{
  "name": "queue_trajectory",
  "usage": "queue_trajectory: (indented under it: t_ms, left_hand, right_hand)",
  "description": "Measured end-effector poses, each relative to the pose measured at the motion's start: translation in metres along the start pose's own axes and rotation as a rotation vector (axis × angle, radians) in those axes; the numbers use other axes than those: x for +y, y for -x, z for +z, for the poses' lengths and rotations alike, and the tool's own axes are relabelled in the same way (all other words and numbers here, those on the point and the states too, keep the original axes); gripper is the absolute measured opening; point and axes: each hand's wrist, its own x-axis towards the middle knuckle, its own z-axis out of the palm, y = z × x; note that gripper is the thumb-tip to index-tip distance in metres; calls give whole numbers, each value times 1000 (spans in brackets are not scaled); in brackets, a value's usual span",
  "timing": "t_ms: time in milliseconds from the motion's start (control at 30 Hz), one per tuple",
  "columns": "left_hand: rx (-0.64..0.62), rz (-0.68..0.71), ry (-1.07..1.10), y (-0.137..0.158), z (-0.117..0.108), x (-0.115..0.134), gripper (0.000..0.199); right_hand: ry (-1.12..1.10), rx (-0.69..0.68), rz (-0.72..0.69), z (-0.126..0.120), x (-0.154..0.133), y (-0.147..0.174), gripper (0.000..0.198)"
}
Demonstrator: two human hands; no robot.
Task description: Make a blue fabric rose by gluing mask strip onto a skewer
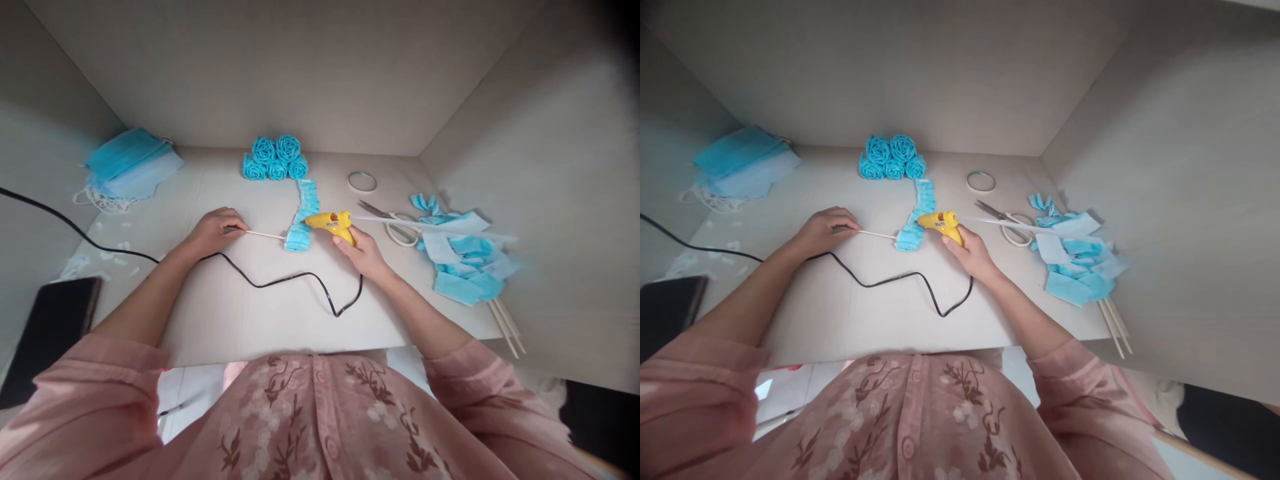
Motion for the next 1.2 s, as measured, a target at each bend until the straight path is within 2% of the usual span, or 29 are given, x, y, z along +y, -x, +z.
queue_trajectory:
  t_ms: [367,533,700,800,967,1200]
  left_hand:
    - [14,9,9,0,2,-2,26]
    - [3,-11,18,0,1,-1,26]
    - [-3,-23,15,0,0,0,28]
    - [2,-23,18,0,1,-1,28]
    - [14,-3,17,1,2,-3,27]
    - [11,0,15,0,2,-2,26]
  right_hand:
    - [11,13,18,-8,-4,6,37]
    - [60,3,-23,-8,-4,5,40]
    - [122,-59,-17,-24,-4,6,42]
    - [51,-73,31,-32,-5,7,47]
    - [-136,-6,84,-19,-6,3,53]
    - [-114,39,84,0,5,-3,51]
